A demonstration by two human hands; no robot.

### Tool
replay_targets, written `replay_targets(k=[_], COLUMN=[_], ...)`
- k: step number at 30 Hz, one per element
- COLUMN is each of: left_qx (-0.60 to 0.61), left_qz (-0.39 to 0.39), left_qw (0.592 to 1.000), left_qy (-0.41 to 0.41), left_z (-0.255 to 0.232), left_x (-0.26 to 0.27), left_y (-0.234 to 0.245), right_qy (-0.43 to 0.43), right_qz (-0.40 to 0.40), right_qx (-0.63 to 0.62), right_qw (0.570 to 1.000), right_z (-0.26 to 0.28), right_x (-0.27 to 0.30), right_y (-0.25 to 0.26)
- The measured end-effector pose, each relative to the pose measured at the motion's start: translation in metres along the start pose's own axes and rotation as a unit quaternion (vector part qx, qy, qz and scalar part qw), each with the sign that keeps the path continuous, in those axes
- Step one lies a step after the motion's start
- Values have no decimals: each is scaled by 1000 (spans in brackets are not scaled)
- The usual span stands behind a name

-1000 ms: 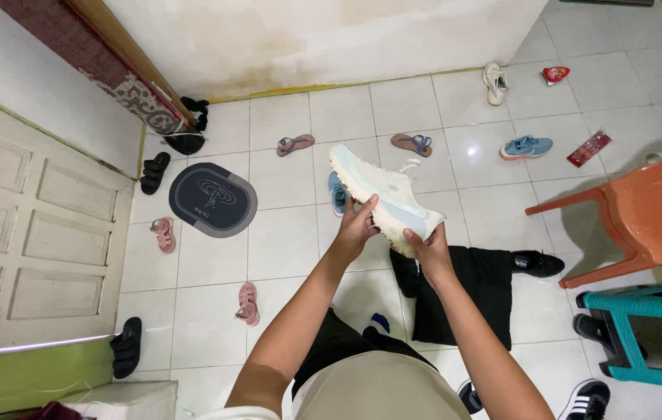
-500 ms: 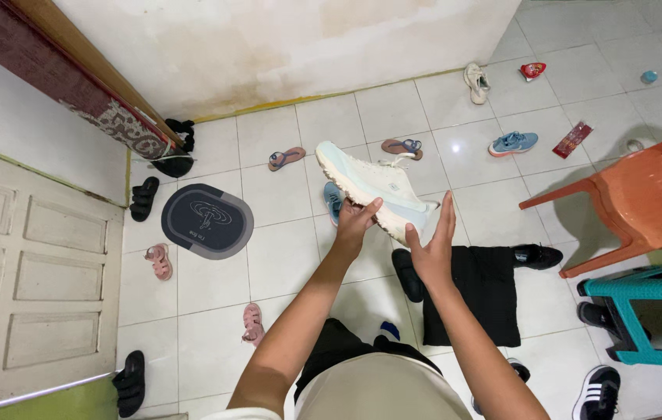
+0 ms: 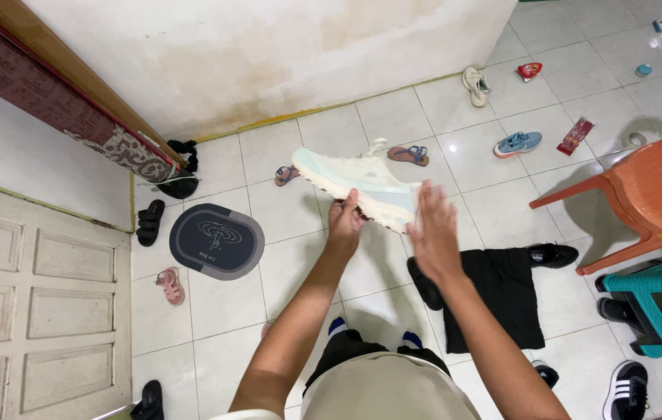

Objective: The person wipes the exterior of two white sneakers by hand, turning each shoe over to clean the sides and soles.

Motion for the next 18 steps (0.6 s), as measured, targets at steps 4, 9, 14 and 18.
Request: replay_targets(k=[4, 9, 14, 18], left_qx=[64, -20, -17, 13], left_qz=[12, 33, 62, 72], left_qw=[998, 999, 997, 997], left_qy=[9, -36, -34, -21], left_z=[-31, -53, -60, -70], left_x=[-9, -21, -19, -19], left_y=[13, 12, 14, 17], right_qy=[-80, 45, 111, 78], right_qz=[-41, -66, 7, 18], right_qx=[-107, -109, -36, 25], right_qw=[990, 991, 993, 996], right_z=[-20, 57, 130, 127], right_x=[-10, -26, -36, -47], right_y=[-5, -11, -29, -39])
Point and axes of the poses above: each hand's wrist, its own x-axis away from the middle knuckle, its own y-axis out of the back of the hand, z = x × y, the point moved 5 cm from there along -x, towards the middle knuckle, and after that the axes turned 1 degree about y, right-handed, at the moved point
